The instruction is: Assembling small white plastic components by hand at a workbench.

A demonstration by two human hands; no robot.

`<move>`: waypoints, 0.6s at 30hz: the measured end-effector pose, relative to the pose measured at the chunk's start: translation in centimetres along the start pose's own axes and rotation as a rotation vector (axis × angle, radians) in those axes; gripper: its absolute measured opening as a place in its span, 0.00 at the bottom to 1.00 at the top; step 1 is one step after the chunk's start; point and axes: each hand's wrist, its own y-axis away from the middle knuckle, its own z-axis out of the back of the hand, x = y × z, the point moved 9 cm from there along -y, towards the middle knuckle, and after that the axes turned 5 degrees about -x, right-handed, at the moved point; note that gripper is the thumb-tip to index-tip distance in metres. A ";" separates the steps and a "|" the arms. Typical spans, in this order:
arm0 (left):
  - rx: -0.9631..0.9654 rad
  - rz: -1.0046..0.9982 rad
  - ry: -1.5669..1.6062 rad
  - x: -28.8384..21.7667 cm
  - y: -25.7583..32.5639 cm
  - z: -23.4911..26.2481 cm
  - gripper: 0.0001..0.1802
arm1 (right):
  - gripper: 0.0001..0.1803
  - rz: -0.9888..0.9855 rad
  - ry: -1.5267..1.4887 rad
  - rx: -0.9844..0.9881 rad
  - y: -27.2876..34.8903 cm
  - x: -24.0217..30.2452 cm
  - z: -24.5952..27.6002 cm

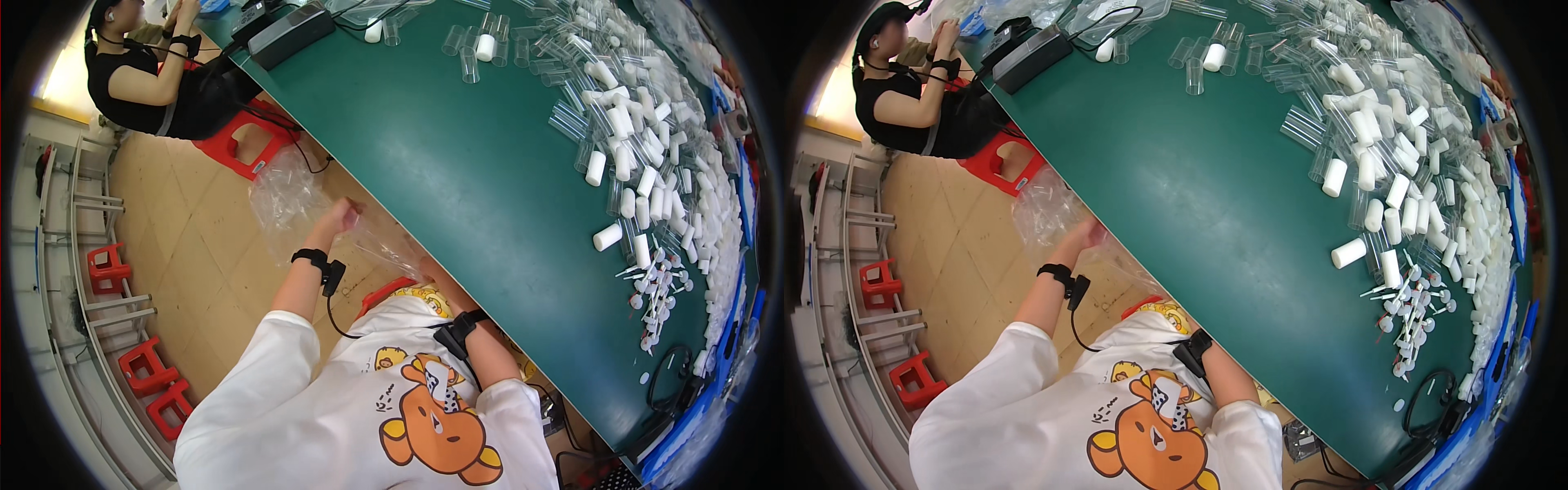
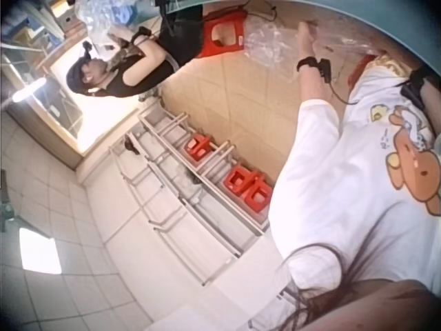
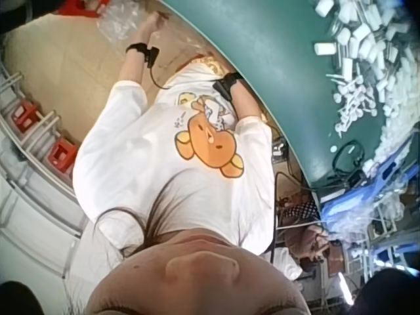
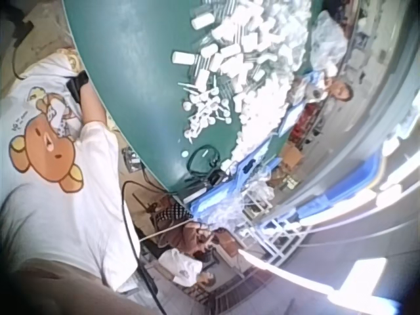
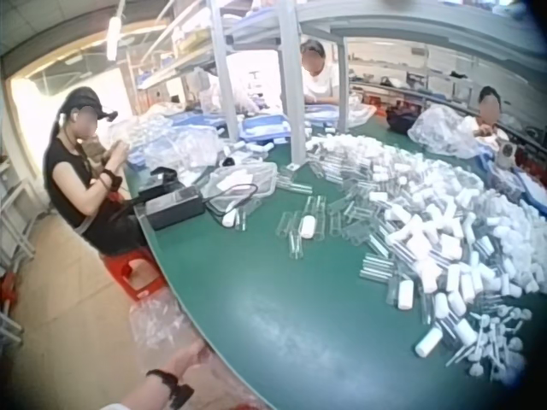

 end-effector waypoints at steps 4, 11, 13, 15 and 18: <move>-0.183 -0.328 0.238 -6.6 4.7 -0.1 0.07 | 0.18 0.023 -0.083 0.024 -2.8 1.9 -0.2; 0.199 -0.377 0.174 -12.5 16.9 -9.2 0.10 | 0.17 0.039 -0.260 0.041 -1.6 1.4 3.1; 0.150 -0.377 0.171 -12.7 17.5 -8.0 0.10 | 0.17 0.047 -0.306 0.058 -0.4 0.5 2.6; 0.181 -0.421 0.087 -13.0 18.4 -7.8 0.09 | 0.17 0.064 -0.354 0.065 -0.4 1.0 2.4; 0.170 -0.494 -0.053 -13.0 19.1 -7.7 0.07 | 0.17 0.088 0.402 0.063 -0.1 3.5 0.6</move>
